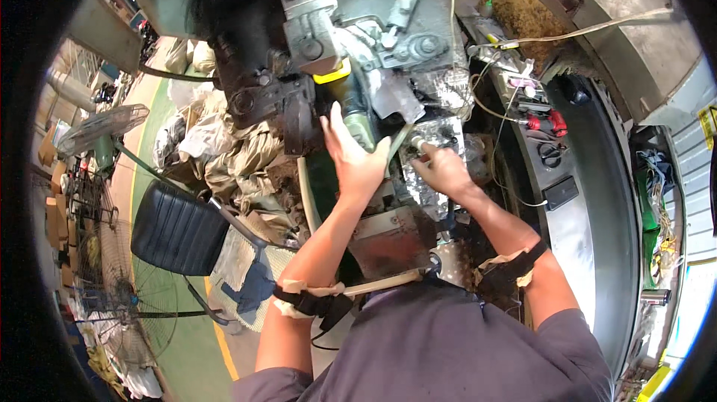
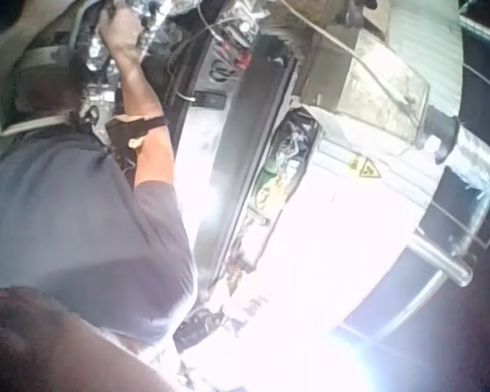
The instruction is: Operating an industrial toe-lasting machine to shape the front of shoes.
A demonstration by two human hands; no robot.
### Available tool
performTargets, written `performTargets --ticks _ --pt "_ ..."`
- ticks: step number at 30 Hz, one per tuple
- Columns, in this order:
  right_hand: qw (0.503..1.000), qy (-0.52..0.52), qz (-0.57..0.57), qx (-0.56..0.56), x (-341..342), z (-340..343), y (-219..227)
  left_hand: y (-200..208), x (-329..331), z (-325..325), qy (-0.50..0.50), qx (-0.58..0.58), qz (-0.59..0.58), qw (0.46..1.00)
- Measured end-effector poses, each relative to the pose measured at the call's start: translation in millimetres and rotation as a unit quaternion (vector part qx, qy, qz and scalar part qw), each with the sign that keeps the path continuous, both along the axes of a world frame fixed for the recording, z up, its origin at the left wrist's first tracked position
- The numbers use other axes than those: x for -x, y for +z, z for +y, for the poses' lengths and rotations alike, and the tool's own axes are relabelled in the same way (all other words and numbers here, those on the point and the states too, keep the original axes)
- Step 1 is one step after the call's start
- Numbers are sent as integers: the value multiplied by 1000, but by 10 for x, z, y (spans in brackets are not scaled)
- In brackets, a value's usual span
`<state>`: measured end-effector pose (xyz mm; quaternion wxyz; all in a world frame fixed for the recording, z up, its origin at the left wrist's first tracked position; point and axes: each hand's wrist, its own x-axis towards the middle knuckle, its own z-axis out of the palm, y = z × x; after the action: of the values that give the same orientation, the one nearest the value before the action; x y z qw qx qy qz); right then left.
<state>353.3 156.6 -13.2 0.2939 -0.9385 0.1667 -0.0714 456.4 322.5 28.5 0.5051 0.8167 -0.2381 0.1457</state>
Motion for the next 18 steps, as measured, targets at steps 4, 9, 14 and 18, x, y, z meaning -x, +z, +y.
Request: performTargets --ticks 4,9,14,18 --pt "999 3 4 44 -43 12 -84 60 15 11 -5 10 25 1000" --pt "999 16 -33 8 -42 13 -53 19 1 7 4 8 31 999" --pt "999 11 -38 -25 -50 5 -36 -2 35 16 -3 7 19 1000" --pt "998 15 -59 -30 -49 -16 -59 6 45 1 2 1 25 1000"
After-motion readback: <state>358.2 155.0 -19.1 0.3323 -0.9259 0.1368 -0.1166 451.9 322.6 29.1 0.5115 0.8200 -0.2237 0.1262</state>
